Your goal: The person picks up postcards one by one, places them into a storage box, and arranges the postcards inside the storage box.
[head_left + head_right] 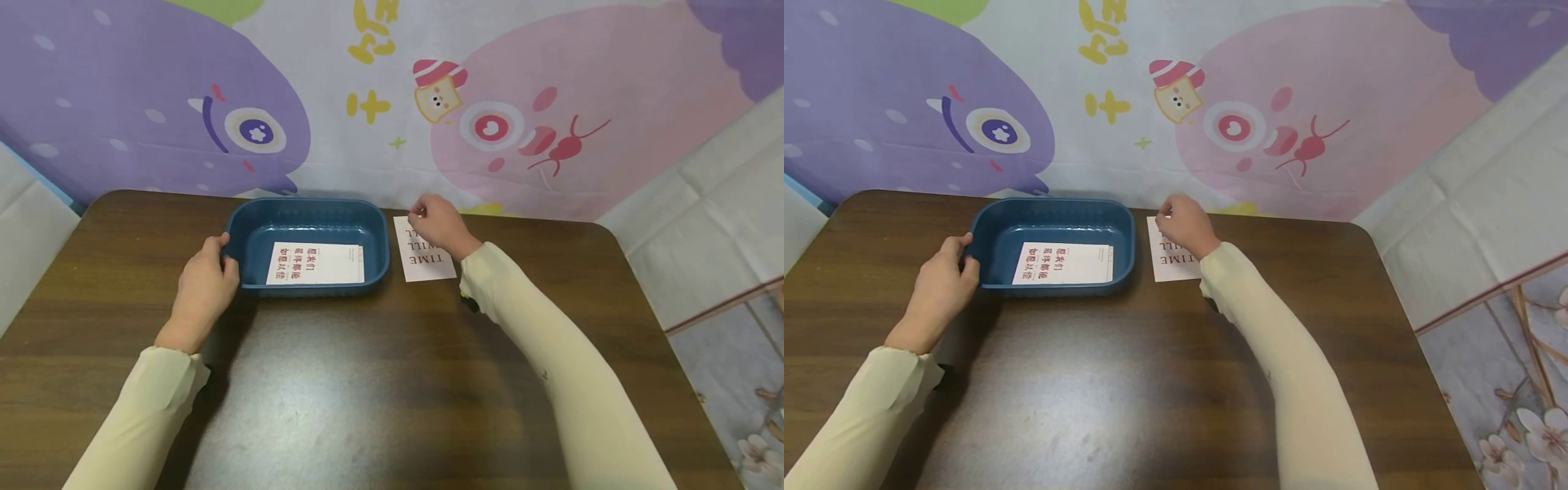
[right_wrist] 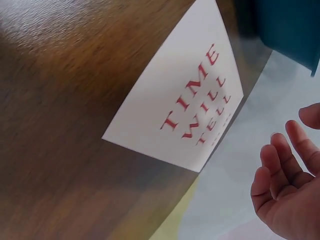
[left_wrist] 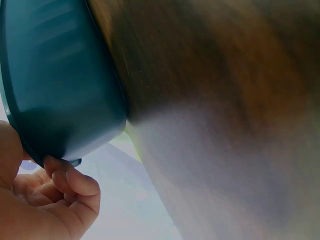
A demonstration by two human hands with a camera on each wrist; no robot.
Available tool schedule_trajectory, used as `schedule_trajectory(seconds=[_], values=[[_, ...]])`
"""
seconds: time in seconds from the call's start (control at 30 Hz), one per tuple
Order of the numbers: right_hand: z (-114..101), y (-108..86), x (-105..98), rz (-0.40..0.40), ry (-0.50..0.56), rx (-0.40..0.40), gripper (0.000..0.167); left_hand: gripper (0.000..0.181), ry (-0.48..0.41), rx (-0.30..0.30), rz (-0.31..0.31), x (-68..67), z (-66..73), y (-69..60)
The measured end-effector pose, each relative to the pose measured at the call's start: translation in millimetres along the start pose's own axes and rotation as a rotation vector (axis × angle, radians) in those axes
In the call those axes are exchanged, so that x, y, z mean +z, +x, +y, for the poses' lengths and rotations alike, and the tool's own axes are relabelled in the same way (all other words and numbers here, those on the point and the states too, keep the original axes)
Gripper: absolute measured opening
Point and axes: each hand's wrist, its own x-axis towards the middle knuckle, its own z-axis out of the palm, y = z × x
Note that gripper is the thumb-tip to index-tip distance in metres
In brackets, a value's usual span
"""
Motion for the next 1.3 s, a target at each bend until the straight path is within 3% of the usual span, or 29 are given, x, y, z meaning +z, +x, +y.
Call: schedule_trajectory(seconds=[0.83,1.07,1.3], values=[[34.0,-4.9,4.8,-0.001,-0.038,0.102,0.029,0.045,0.003,0.003,-0.005,-0.1,-1.0,0.8],[37.3,-6.0,6.6,-0.004,-0.065,0.168,0.032,0.044,0.009,0.003,0.005,0.4,-1.5,0.7],[40.5,-8.8,9.6,-0.025,-0.080,0.237,0.035,0.046,0.014,-0.021,-0.021,0.1,-0.3,0.7]])
